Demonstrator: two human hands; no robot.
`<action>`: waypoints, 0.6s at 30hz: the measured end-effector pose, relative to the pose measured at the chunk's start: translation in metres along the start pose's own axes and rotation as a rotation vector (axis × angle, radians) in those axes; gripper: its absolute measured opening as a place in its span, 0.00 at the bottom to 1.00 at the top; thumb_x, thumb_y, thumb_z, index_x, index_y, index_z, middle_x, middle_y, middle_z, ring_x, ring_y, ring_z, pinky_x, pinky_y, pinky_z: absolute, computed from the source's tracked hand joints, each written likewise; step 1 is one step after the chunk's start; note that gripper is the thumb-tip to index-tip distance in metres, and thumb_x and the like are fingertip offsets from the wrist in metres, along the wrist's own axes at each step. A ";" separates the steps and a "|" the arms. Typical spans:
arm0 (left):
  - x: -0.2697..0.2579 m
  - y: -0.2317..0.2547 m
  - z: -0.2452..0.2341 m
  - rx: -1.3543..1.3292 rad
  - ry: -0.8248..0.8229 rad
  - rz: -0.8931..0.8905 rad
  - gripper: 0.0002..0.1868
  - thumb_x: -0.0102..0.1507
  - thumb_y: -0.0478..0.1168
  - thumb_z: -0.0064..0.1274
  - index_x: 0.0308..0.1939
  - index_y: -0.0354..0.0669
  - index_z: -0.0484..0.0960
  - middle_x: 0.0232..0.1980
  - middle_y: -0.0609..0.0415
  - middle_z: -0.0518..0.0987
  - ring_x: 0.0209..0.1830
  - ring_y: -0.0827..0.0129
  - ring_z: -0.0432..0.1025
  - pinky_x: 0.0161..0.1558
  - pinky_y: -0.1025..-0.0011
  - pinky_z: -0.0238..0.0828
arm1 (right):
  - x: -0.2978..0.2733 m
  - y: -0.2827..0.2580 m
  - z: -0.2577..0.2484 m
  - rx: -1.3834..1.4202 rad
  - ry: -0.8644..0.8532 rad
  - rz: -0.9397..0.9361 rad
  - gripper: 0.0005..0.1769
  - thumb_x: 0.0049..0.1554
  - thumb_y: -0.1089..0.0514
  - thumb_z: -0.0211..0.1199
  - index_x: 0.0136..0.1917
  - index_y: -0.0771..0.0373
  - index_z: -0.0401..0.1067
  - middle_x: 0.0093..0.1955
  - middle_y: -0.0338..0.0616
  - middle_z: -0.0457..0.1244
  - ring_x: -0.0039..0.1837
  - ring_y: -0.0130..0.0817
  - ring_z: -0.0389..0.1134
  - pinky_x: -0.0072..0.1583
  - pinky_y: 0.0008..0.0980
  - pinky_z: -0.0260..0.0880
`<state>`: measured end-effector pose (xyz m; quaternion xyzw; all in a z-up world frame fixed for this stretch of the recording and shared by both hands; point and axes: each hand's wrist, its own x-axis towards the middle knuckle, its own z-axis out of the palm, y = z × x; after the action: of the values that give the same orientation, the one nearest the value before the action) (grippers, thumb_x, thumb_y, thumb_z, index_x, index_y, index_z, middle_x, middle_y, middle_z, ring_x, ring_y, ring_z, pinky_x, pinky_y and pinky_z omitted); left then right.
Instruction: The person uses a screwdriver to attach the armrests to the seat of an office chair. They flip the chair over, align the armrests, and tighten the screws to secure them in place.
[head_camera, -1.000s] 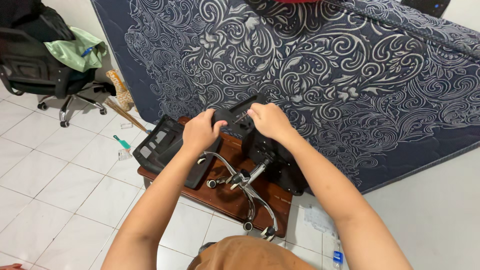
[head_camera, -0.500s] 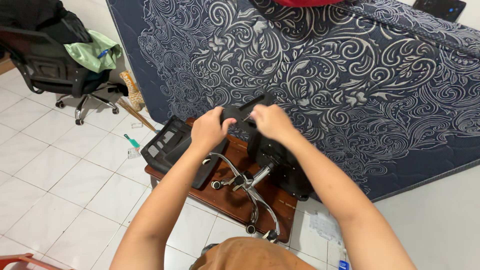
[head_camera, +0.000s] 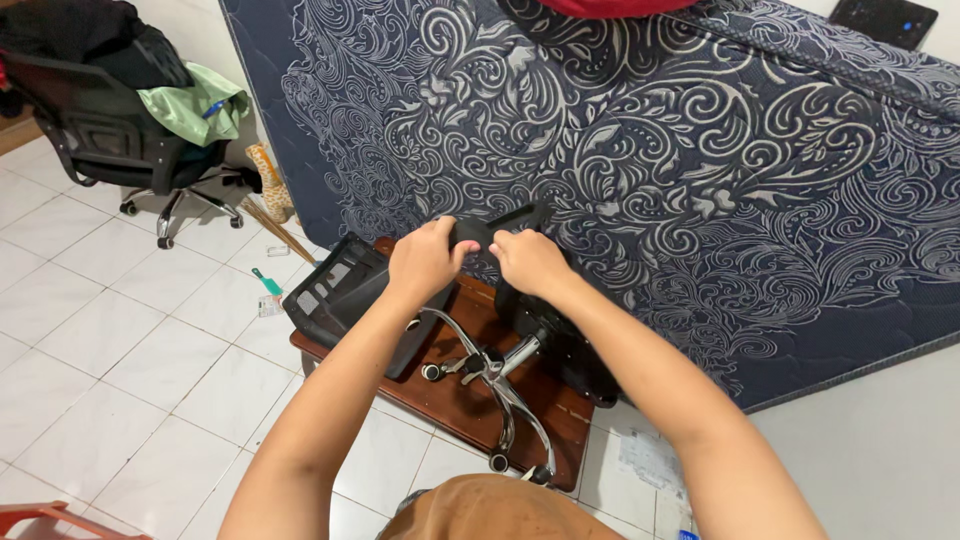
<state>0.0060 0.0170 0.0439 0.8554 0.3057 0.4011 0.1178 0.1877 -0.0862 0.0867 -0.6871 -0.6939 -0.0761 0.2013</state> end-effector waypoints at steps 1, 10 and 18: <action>0.000 0.001 0.000 -0.005 0.005 0.012 0.26 0.61 0.59 0.59 0.46 0.39 0.78 0.39 0.44 0.82 0.38 0.46 0.78 0.37 0.54 0.74 | -0.001 0.000 0.001 0.025 -0.038 0.001 0.13 0.62 0.51 0.58 0.41 0.61 0.73 0.34 0.58 0.66 0.41 0.61 0.69 0.44 0.56 0.68; 0.008 0.005 -0.006 0.030 0.023 -0.008 0.26 0.61 0.60 0.60 0.43 0.39 0.78 0.37 0.43 0.82 0.38 0.45 0.77 0.37 0.52 0.74 | 0.008 0.022 -0.036 0.118 0.063 0.081 0.13 0.61 0.51 0.58 0.42 0.61 0.73 0.35 0.57 0.67 0.41 0.60 0.69 0.44 0.54 0.68; 0.006 0.004 -0.011 0.067 -0.016 0.032 0.28 0.60 0.61 0.60 0.45 0.39 0.77 0.37 0.43 0.81 0.37 0.45 0.77 0.35 0.52 0.73 | -0.006 0.009 -0.012 0.099 0.077 0.067 0.13 0.61 0.50 0.58 0.41 0.61 0.74 0.35 0.58 0.66 0.41 0.62 0.68 0.43 0.56 0.67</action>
<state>0.0024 0.0167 0.0563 0.8668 0.3042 0.3858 0.0852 0.1988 -0.0955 0.0937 -0.6957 -0.6652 -0.0615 0.2639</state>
